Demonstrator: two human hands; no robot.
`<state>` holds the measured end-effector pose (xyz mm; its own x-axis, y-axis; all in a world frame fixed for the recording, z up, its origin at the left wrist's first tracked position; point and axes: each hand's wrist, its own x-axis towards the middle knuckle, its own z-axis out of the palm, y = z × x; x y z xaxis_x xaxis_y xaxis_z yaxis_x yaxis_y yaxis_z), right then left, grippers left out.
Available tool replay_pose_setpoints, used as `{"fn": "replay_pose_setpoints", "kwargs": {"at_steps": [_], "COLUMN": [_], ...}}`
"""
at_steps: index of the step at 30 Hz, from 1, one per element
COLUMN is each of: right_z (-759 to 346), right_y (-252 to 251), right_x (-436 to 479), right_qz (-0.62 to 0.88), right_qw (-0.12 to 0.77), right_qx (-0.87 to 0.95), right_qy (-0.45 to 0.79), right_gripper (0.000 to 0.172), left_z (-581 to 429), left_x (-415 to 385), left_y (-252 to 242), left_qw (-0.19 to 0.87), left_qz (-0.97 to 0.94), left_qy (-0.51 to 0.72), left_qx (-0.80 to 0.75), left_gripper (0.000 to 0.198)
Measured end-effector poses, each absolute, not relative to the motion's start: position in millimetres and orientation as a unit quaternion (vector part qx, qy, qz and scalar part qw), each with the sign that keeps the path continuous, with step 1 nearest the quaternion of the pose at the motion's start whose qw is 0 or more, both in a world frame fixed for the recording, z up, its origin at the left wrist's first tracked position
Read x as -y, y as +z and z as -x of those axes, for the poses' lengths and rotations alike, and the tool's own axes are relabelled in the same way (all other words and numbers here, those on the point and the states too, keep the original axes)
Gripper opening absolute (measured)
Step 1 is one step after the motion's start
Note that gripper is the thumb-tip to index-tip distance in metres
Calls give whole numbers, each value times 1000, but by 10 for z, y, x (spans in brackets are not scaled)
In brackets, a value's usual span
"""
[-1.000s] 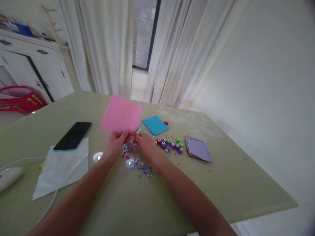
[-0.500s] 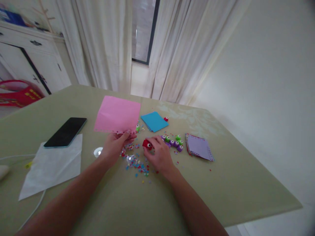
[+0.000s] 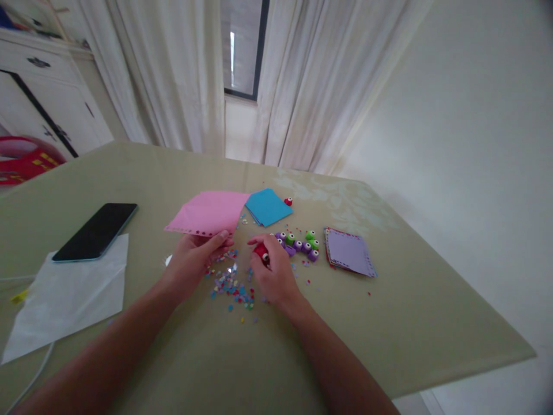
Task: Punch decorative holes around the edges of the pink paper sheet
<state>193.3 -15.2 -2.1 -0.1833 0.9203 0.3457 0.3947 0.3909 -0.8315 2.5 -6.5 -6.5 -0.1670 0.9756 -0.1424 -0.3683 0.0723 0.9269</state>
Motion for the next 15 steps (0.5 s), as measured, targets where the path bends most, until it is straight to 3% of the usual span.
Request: {"fn": "replay_pose_setpoints", "kwargs": {"at_steps": [3, 15], "right_z": [-1934, -1883], "right_y": [38, 39], "right_x": [153, 150], "right_qz": [479, 442], "right_qw": [449, 468], "right_qx": [650, 547], "right_qy": [382, 535], "right_gripper": [14, 25], "left_z": [-61, -162], "left_x": [109, 195], "left_y": [8, 67], "left_qw": [591, 615], "left_qz": [-319, -368], "left_qy": [589, 549], "left_qx": [-449, -431], "left_gripper": [44, 42]}}
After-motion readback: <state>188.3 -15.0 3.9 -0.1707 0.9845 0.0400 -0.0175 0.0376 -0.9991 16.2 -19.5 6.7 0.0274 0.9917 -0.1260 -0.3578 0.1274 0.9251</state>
